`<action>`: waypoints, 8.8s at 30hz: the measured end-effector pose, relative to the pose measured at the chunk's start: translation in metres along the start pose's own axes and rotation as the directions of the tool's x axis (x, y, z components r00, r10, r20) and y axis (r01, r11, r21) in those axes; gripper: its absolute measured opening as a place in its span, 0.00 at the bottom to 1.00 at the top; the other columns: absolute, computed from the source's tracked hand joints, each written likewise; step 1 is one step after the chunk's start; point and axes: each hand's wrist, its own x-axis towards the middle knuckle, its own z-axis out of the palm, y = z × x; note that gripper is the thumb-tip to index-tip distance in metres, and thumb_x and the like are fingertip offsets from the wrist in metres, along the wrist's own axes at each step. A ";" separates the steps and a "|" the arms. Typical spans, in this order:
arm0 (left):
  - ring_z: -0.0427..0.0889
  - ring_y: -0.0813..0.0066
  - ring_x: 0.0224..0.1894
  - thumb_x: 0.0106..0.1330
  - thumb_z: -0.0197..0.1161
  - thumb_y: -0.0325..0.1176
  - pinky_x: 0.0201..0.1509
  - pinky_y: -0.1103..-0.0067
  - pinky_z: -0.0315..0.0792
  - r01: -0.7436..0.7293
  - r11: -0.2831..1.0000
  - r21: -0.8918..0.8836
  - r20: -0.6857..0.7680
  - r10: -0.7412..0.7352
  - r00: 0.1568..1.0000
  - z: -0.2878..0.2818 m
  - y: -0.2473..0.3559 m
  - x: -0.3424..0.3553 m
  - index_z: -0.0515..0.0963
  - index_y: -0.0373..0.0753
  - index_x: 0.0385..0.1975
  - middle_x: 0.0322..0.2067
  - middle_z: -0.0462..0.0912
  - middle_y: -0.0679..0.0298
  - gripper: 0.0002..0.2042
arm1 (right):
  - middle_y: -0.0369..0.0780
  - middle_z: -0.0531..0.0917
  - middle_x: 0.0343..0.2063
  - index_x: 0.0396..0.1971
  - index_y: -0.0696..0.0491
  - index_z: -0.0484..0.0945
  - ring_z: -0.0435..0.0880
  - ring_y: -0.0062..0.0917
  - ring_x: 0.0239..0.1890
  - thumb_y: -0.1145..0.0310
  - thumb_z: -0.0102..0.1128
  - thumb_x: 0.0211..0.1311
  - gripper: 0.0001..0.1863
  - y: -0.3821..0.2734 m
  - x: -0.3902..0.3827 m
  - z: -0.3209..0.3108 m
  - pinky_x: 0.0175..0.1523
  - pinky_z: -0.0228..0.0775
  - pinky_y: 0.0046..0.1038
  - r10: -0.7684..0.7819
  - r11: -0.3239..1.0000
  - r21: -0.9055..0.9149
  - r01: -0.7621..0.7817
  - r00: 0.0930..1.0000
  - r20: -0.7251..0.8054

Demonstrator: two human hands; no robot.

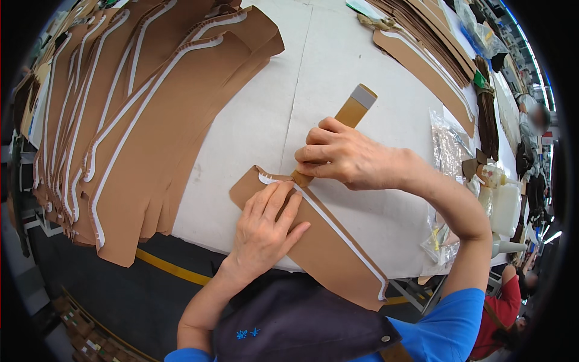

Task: Manually folding and pressing leather pieces for a project.

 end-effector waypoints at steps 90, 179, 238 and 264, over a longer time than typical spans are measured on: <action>0.71 0.60 0.74 0.69 0.74 0.36 0.73 0.62 0.71 0.121 0.778 -0.616 0.137 -0.046 0.990 -0.018 0.064 0.116 0.64 0.39 0.76 0.72 0.71 0.55 0.37 | 0.38 0.83 0.37 0.51 0.59 0.77 0.85 0.21 0.35 0.63 0.54 0.78 0.14 -0.081 -0.117 -0.137 0.42 0.78 0.26 0.770 0.625 0.779 -0.062 0.218 -0.600; 0.82 0.61 0.53 0.59 0.71 0.24 0.55 0.66 0.79 -0.565 0.793 -0.228 0.091 0.595 0.799 0.090 0.086 0.084 0.84 0.36 0.48 0.48 0.83 0.62 0.16 | 0.32 0.83 0.36 0.35 0.50 0.90 0.76 0.29 0.48 0.77 0.71 0.58 0.07 -0.194 -0.164 0.071 0.55 0.60 0.35 0.844 0.362 0.474 -0.803 0.067 -0.532; 0.83 0.58 0.49 0.65 0.68 0.19 0.52 0.68 0.78 -0.121 0.984 -0.127 -0.139 0.103 0.985 -0.002 0.003 0.023 0.85 0.33 0.44 0.46 0.84 0.57 0.09 | 0.43 0.82 0.40 0.43 0.57 0.85 0.80 0.40 0.45 0.77 0.69 0.60 0.11 -0.201 -0.161 -0.040 0.52 0.71 0.40 0.846 0.514 0.357 -0.780 0.393 -0.360; 0.78 0.53 0.63 0.61 0.77 0.35 0.66 0.63 0.74 -0.002 0.992 0.125 -0.214 0.029 0.976 0.000 -0.034 0.017 0.81 0.27 0.55 0.61 0.81 0.53 0.25 | 0.37 0.86 0.34 0.34 0.55 0.88 0.77 0.33 0.44 0.73 0.69 0.63 0.03 -0.016 0.030 0.054 0.51 0.72 0.35 0.714 0.677 0.434 -0.594 0.674 -0.191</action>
